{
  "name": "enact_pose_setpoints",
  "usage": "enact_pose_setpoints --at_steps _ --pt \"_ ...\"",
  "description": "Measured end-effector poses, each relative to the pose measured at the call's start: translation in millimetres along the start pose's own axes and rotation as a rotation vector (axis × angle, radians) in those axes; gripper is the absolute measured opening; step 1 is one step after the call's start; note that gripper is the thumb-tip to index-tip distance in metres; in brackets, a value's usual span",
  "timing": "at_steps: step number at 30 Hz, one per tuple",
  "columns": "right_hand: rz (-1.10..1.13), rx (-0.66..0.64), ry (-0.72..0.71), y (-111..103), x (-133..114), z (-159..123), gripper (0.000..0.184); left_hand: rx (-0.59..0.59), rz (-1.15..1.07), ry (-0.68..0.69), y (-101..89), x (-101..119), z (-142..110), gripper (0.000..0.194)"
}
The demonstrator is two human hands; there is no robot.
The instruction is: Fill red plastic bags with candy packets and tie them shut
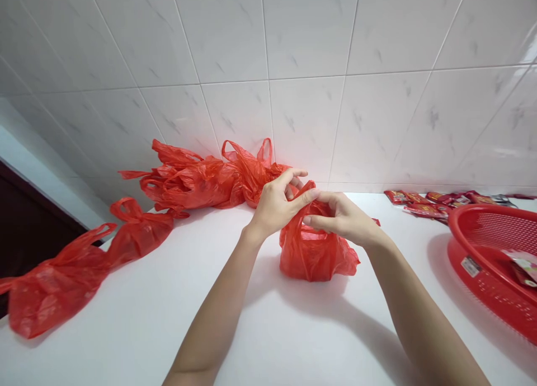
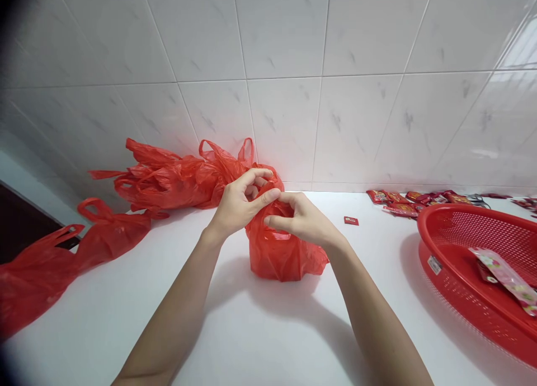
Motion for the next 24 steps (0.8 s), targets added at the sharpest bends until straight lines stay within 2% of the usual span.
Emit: enact_pose_setpoints --at_steps 4,10,12,16,18,24 --pt "-0.177 -0.012 -0.004 -2 1 0 0.003 -0.003 -0.040 -0.079 2.7 -8 1 0.030" --pt "-0.662 -0.013 -0.092 -8 -4 0 0.023 -0.004 -0.004 -0.198 3.1 -24 6 0.029" --pt "-0.691 0.015 -0.114 -10 -6 0 0.025 -0.071 0.035 -0.243 7.1 -29 5 0.035" --pt "-0.677 0.044 -0.159 -11 -12 -1 0.032 -0.329 0.064 -0.354 26.2 -40 -2 0.053" --pt "-0.669 0.030 -0.161 -10 -13 0 0.032 -0.421 0.041 -0.371 33.9 -41 -5 0.057" --pt "-0.614 0.076 -0.129 -15 -14 0 0.031 -0.532 -0.062 -0.395 46.5 -40 -8 0.058"
Point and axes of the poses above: each hand's wrist, its own z-axis towards the middle knuckle, its own y-axis out of the palm, x = y × z, the point moved 9 cm from there along z, towards the middle knuckle, and after that the axes turned 14 degrees about -y, right-handed, at the moved point
